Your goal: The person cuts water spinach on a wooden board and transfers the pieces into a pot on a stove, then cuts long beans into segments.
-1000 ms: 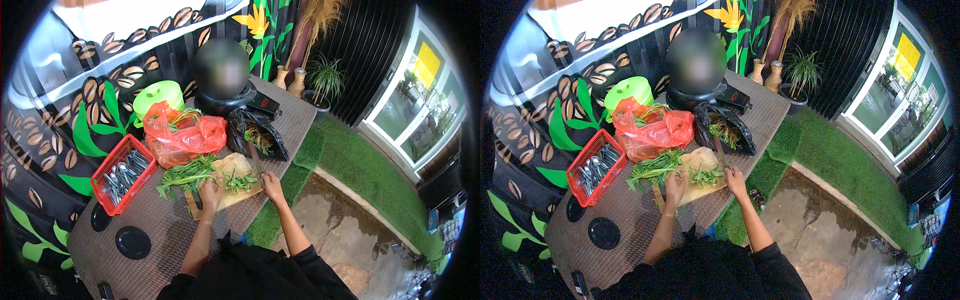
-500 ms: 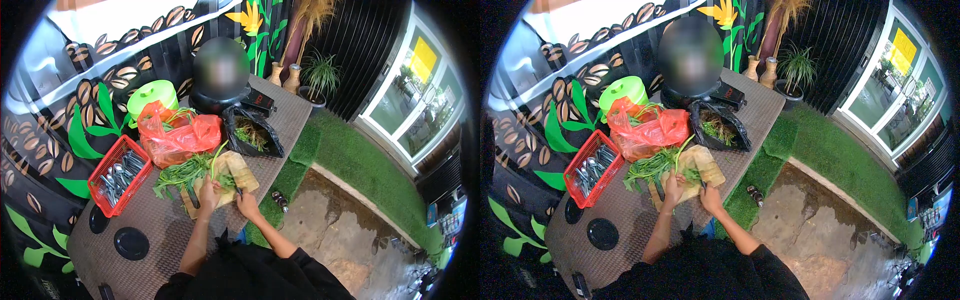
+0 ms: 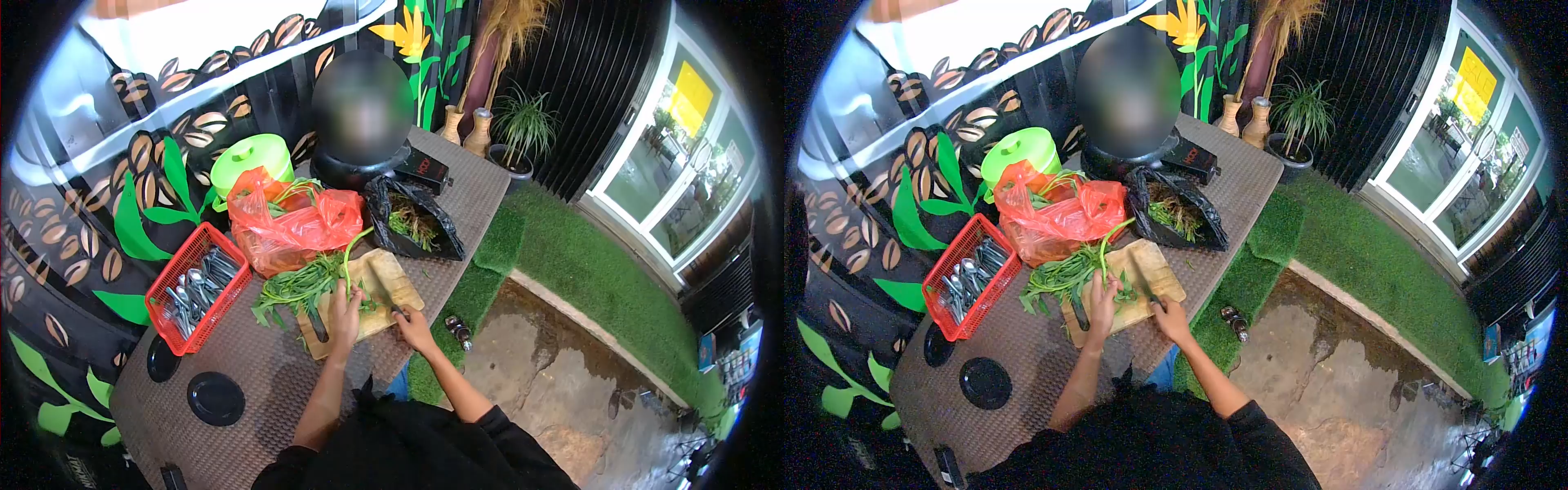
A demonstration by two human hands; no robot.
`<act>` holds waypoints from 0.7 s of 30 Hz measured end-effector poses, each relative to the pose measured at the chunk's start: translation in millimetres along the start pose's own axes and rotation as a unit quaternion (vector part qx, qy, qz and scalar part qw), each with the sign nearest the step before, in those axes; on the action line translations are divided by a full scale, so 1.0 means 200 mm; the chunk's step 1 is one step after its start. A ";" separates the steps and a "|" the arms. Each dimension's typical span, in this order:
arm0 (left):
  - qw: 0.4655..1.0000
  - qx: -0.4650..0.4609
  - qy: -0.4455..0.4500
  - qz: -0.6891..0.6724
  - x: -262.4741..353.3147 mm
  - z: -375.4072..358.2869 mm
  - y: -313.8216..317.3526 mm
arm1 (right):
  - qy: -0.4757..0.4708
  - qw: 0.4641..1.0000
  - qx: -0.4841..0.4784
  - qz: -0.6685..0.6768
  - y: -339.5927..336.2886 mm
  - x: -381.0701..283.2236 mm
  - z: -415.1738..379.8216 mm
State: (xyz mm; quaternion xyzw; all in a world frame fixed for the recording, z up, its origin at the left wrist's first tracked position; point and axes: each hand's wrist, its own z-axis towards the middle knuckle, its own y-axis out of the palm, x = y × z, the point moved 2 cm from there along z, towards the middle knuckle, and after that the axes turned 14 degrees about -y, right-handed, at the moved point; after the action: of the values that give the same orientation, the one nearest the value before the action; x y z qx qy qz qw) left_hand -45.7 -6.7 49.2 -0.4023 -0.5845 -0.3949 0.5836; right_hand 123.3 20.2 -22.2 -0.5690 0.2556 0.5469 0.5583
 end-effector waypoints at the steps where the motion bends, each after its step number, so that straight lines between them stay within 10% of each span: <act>1: 0.999 -0.016 0.015 -0.044 0.04 -0.02 0.03 | -0.001 1.000 0.000 0.001 -0.03 -0.07 0.01; 4: 0.997 -0.037 0.012 -0.064 0.09 -0.10 0.13 | 0.147 0.926 0.065 0.343 -0.14 -0.31 0.04; 17: 0.990 -0.137 -0.027 -0.004 -0.11 -0.18 0.23 | 0.041 0.922 0.090 0.374 -0.28 -0.49 0.14; 21: 0.993 0.037 0.026 -0.107 0.10 -0.10 0.21 | 0.037 0.964 -0.008 0.265 -0.30 -0.55 0.10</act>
State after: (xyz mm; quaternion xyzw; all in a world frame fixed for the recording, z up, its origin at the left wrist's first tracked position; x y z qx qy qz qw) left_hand 0.7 -9.2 69.4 -0.3051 -0.6231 -0.4436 0.5673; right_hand 141.6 17.4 103.2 -0.5056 0.4131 0.6558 0.3790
